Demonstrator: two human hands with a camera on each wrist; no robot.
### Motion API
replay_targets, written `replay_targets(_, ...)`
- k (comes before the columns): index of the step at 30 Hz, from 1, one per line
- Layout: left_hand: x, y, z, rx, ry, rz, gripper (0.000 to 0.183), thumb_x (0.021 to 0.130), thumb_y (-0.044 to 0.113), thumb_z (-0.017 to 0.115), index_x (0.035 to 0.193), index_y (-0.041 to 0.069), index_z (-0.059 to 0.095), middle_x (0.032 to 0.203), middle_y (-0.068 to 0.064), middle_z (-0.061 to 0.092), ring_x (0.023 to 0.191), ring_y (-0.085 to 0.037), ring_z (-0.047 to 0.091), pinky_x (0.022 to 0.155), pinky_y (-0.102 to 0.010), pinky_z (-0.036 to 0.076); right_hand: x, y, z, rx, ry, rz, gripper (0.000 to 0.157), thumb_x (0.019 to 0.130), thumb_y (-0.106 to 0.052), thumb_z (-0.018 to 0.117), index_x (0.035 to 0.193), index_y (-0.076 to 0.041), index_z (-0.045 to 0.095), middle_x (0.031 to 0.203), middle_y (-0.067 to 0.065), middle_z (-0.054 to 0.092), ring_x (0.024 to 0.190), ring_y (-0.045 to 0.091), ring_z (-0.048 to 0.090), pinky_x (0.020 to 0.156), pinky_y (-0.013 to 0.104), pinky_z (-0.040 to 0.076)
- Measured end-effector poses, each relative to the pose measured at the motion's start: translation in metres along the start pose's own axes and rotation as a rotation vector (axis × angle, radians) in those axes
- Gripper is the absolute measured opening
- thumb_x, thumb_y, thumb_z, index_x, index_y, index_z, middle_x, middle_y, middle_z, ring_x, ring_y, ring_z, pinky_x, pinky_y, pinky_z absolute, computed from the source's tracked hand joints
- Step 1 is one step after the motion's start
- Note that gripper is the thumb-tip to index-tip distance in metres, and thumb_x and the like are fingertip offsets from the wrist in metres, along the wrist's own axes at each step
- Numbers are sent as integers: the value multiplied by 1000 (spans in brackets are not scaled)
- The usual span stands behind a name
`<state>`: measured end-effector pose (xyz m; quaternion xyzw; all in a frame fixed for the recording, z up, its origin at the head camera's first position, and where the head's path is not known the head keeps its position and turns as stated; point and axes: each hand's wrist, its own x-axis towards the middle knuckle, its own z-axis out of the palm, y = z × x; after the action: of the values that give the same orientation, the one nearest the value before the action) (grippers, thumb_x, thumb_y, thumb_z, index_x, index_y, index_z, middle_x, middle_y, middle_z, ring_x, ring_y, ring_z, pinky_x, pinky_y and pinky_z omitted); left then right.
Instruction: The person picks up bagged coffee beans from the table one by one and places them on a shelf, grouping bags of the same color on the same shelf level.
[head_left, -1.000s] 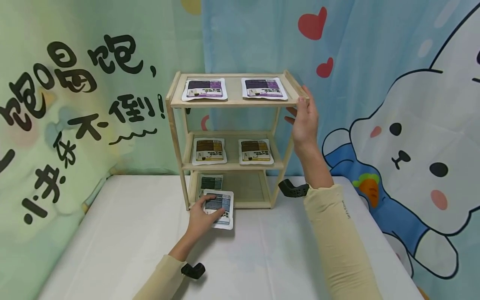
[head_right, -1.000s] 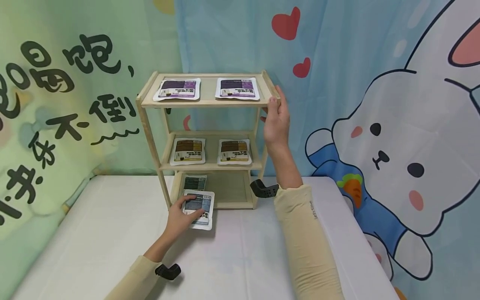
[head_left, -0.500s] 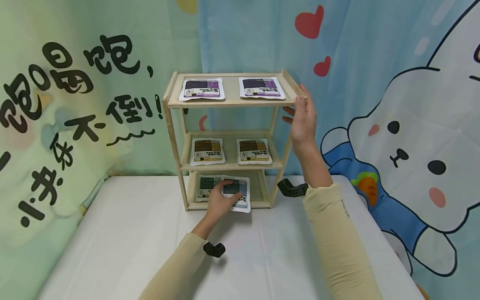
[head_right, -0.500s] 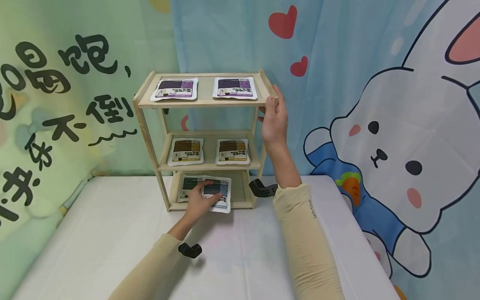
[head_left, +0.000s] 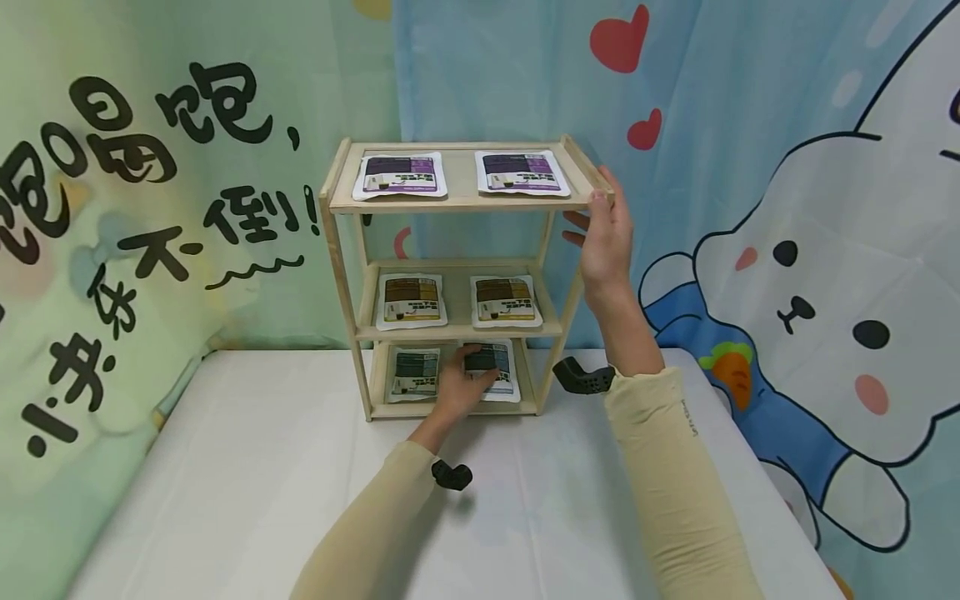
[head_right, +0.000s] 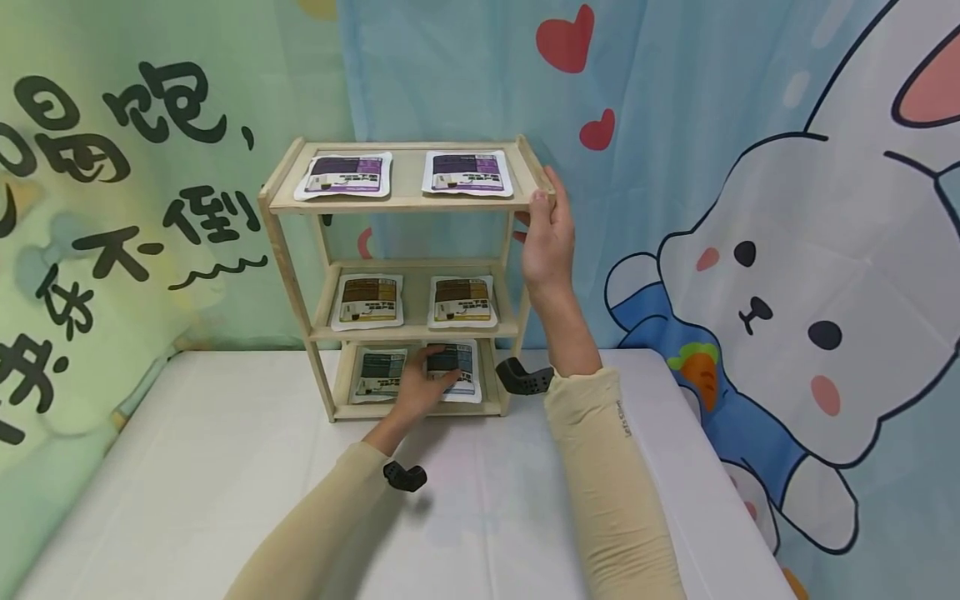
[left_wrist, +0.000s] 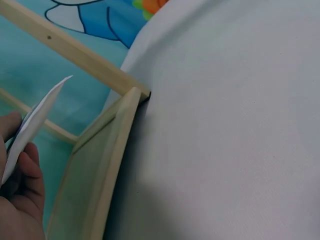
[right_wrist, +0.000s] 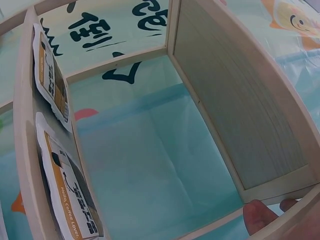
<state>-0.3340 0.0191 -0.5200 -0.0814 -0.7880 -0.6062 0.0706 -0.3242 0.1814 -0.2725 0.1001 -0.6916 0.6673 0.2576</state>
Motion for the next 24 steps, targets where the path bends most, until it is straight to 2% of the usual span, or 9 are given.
replay_targets(3, 1, -4, 4, 11, 1, -11, 52, 86, 15, 75, 133, 3, 54, 111, -19, 60, 61, -14, 47, 59, -28, 42, -1, 0, 1, 2, -4, -4, 50, 106, -30, 29, 155, -15, 26, 133, 14, 48, 110, 26, 52, 87, 36, 43)
replay_targets(6, 3, -9, 8, 20, 1, -17, 53, 86, 16, 75, 133, 4, 54, 123, -20, 57, 85, -22, 57, 74, -34, 48, -1, 0, 1, -1, -3, -6, 50, 106, -31, 29, 154, -16, 26, 134, 14, 48, 111, 27, 52, 87, 36, 43)
replay_targets(8, 5, -12, 11, 23, 2, -18, 53, 86, 17, 75, 133, 4, 54, 128, -20, 54, 105, -27, 56, 86, -39, 47, -1, 0, 1, -4, -1, -7, 50, 106, -31, 30, 154, -16, 27, 134, 13, 47, 110, 27, 52, 87, 36, 43)
replay_targets(10, 7, -15, 14, 26, 3, -24, 54, 86, 17, 75, 133, 3, 54, 130, -21, 54, 115, -31, 53, 93, -43, 45, 0, 0, 1, -5, 2, -6, 50, 106, -31, 29, 154, -16, 26, 134, 13, 47, 110, 27, 52, 87, 36, 43)
replay_targets(18, 8, -21, 20, 70, -49, -57, 58, 86, 18, 74, 136, 1, 50, 137, -21, 47, 126, -36, 45, 101, -47, 37, -1, -1, -1, -4, 0, -6, 50, 106, -30, 29, 154, -16, 26, 132, 14, 49, 110, 28, 53, 87, 37, 44)
replay_targets(24, 9, -22, 20, 76, -87, -98, 60, 88, 18, 72, 140, 3, 46, 140, -20, 45, 128, -34, 43, 102, -46, 37, -1, -1, -1, -10, -5, -16, 51, 107, -31, 30, 154, -14, 26, 133, 14, 48, 110, 27, 53, 87, 36, 43)
